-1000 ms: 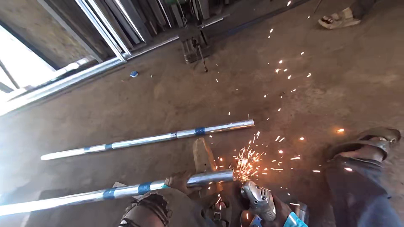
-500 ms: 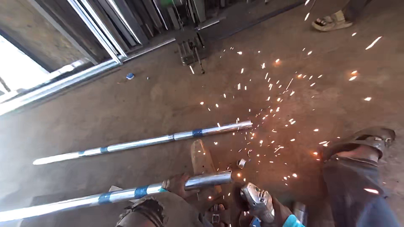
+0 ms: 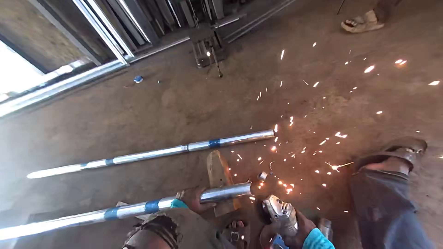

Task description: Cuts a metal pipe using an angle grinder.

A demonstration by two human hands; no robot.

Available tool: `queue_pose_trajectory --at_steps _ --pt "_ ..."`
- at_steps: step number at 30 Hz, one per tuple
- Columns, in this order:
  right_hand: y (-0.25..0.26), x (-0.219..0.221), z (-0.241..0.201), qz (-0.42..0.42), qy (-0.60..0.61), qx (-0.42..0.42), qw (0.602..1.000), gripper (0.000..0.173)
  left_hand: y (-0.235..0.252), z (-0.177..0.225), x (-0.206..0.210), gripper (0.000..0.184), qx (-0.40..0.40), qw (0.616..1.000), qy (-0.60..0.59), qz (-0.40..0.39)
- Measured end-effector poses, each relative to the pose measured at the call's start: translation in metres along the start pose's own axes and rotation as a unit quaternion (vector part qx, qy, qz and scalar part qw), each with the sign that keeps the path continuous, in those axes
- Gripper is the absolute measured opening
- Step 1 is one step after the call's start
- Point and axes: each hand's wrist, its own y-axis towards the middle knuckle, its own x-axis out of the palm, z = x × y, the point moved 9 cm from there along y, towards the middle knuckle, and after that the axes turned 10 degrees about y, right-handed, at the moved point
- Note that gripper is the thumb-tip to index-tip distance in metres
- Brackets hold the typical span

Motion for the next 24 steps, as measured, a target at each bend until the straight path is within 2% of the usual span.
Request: queue_pose_trajectory --at_steps 3,8,10,13,17,20,24 --pt "-0.002 -0.007 -0.016 0.032 0.060 -0.052 0.996 0.112 0.002 -0.005 0.005 0.090 -0.027 0.999 -0.001 -0.037" --pt "0.005 -0.003 -0.032 0.015 0.075 -0.094 0.993 0.111 0.009 -0.012 0.005 0.099 -0.016 1.000 -0.019 -0.017" --pt "0.002 -0.005 -0.025 0.008 0.053 -0.075 0.996 0.112 0.008 -0.010 0.002 0.096 0.010 0.999 -0.042 -0.005" --pt "0.003 -0.014 -0.007 -0.011 -0.019 0.015 1.000 0.113 0.011 -0.009 0.003 0.092 0.025 0.998 -0.051 -0.008" --pt "0.001 -0.015 -0.001 0.000 0.034 -0.024 0.999 0.114 0.007 -0.012 0.011 0.101 -0.006 0.998 -0.013 -0.061" --pt "-0.002 -0.005 -0.003 -0.024 0.041 -0.041 0.998 0.111 0.002 -0.005 0.013 0.096 0.012 0.996 -0.037 -0.075" --pt "0.003 0.009 -0.008 -0.046 0.066 -0.066 0.995 0.107 -0.001 -0.006 0.016 0.092 0.024 0.998 -0.054 -0.020"
